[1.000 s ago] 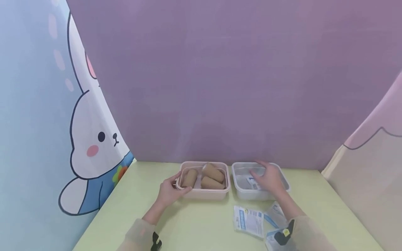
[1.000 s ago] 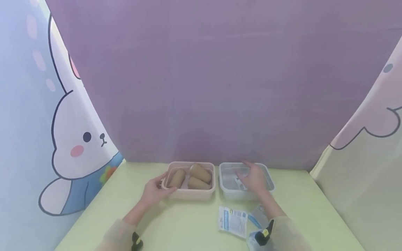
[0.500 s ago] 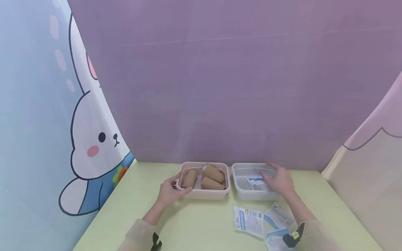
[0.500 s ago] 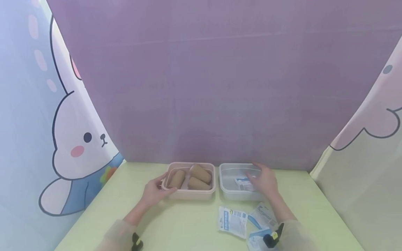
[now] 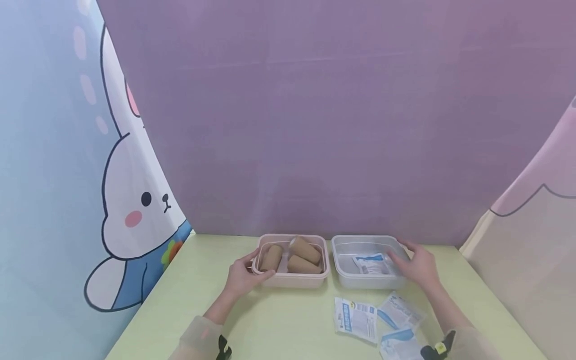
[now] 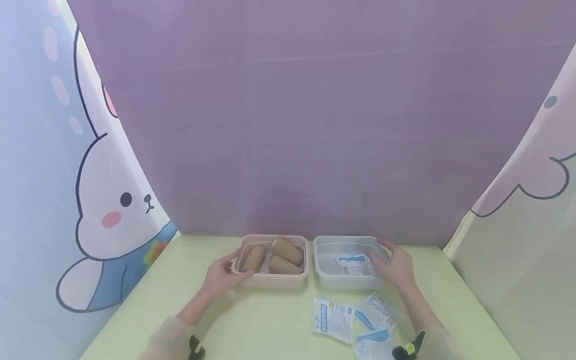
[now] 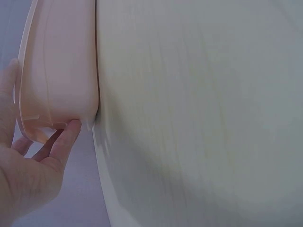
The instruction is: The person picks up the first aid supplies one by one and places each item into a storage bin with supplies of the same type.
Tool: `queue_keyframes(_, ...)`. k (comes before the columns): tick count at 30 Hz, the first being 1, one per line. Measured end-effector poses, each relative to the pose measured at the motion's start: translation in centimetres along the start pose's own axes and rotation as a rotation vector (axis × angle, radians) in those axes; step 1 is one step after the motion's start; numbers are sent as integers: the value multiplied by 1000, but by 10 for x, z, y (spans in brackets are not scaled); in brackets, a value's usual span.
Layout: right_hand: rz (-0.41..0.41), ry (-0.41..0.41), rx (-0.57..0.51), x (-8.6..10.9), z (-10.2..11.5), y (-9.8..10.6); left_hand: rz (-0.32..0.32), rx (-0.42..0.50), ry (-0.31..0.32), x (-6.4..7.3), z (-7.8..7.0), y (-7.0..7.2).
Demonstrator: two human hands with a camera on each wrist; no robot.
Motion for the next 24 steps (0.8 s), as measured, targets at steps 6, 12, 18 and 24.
queue_keyframes(6, 59, -42, -13, 7, -12, 0, 5, 9, 5, 0, 0, 0)
queue_keyframes(12, 123, -79, 9, 13, -26, -2, -1, 5, 5, 1, -1, 0)
queue_keyframes(18, 116, -50, 43, 22, -29, 0, 1, 0, 0, 1, -2, 1)
queue_keyframes(24, 95, -42, 44, 27, -30, 1, 9, 0, -4, 0, 1, 0)
Point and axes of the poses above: each hand's wrist, its own x-axis away from the middle knuckle, its own y-axis out of the back of the hand, z = x × y, the point moved 1 cm from there along -x, towards the middle knuckle, and after that the axes turned 9 degrees about -y, right-handed, at the moved point
